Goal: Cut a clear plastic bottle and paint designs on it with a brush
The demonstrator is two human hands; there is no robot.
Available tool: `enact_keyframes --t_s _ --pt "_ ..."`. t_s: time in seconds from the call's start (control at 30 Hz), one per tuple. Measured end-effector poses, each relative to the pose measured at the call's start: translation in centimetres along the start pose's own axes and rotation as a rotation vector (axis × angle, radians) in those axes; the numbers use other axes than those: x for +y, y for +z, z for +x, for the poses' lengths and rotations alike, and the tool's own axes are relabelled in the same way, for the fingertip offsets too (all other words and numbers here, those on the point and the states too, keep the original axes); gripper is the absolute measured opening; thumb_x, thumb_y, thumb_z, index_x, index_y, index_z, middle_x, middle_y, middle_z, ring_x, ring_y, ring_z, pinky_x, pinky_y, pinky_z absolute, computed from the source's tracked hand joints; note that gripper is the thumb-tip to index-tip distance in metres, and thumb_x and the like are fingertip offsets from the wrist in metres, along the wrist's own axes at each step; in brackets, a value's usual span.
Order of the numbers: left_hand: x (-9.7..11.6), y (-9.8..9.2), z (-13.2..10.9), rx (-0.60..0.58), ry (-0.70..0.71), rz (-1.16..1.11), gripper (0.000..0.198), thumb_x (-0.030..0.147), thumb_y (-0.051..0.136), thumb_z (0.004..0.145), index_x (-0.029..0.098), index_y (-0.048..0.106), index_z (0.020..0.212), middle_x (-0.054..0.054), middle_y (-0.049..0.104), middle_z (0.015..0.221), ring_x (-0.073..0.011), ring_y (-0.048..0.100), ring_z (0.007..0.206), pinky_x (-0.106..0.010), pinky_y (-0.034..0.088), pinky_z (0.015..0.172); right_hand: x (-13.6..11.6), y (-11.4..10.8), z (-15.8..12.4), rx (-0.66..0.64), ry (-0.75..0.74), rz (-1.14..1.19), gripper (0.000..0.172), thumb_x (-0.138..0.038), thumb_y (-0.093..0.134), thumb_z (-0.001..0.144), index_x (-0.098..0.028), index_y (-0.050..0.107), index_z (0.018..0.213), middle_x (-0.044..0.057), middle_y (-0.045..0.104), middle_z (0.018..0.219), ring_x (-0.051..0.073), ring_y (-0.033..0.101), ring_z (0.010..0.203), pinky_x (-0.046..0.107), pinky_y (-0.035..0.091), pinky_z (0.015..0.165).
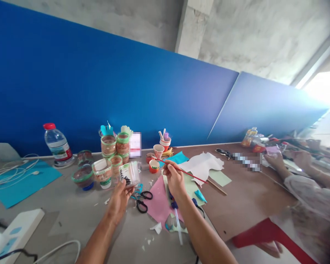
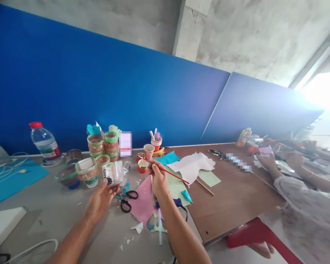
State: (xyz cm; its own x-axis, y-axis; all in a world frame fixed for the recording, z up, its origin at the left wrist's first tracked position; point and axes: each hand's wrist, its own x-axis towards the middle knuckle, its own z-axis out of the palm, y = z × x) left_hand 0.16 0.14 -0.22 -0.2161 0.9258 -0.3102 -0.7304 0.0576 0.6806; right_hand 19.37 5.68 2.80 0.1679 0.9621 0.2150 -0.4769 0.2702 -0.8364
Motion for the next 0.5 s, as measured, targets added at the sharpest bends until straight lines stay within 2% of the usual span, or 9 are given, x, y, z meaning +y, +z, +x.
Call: enact_keyframes --t_s 0.1,0.23,0.3,0.33,0.5 --pt "-0.1 -0.1 0.0 -0.025 0.026 -0.016 0.008 0.025 0.065 0.077 0.017 0.064 0.078 -0.005 0.07 0.076 -0.0176 0.066 0.074 -0.031 0.051 0.075 -0.9 0.4 0.3 0.028 -0.006 -0.017 0.023 -0.031 0.068 0.068 -0.016 0.068 0.086 0.0 0.062 0.065 0.011 0.048 0.053 0.026 0.038 0.054" --pt "0.0 -0.3 -0.3 -0.1 0.049 0.006 0.025 0.034 0.074 0.069 0.019 0.064 0.086 -0.005 0.071 0.086 -0.0191 0.065 0.081 -0.033 0.05 0.078 -2.1 0.8 2.4 0.02 -0.08 -0.167 0.025 -0.037 0.066 0.069 -0.016 0.065 0.084 -0.001 0.06 0.063 0.01 0.047 0.05 0.026 0.038 0.052" --pt "0.0 -0.3 -0.6 -0.144 0.086 0.049 0.033 0.038 0.078 0.066 0.019 0.064 0.089 -0.005 0.071 0.092 -0.019 0.065 0.085 -0.032 0.049 0.08 -2.7 0.8 4.6 0.028 -0.142 -0.388 0.031 -0.044 0.058 0.073 -0.016 0.063 0.086 0.0 0.059 0.062 0.011 0.047 0.049 0.026 0.038 0.051" --pt "0.0 -0.2 -0.7 -0.156 0.1 0.069 0.036 0.04 0.078 0.065 0.02 0.064 0.09 -0.005 0.07 0.094 -0.0191 0.064 0.086 -0.032 0.048 0.08 -3.0 0.8 5.9 0.04 -0.167 -0.571 0.035 -0.048 0.051 0.077 -0.016 0.062 0.087 -0.001 0.058 0.062 0.012 0.047 0.049 0.026 0.039 0.051" --pt "-0.2 -0.3 -0.6 -0.147 0.11 0.107 0.039 0.045 0.079 0.063 0.019 0.064 0.088 -0.005 0.07 0.096 -0.0195 0.064 0.089 -0.033 0.049 0.08 -2.8 0.8 12.9 0.038 -0.146 -0.883 0.029 -0.042 0.048 0.08 -0.018 0.061 0.073 0.002 0.058 0.058 0.017 0.052 0.056 0.027 0.038 0.054"
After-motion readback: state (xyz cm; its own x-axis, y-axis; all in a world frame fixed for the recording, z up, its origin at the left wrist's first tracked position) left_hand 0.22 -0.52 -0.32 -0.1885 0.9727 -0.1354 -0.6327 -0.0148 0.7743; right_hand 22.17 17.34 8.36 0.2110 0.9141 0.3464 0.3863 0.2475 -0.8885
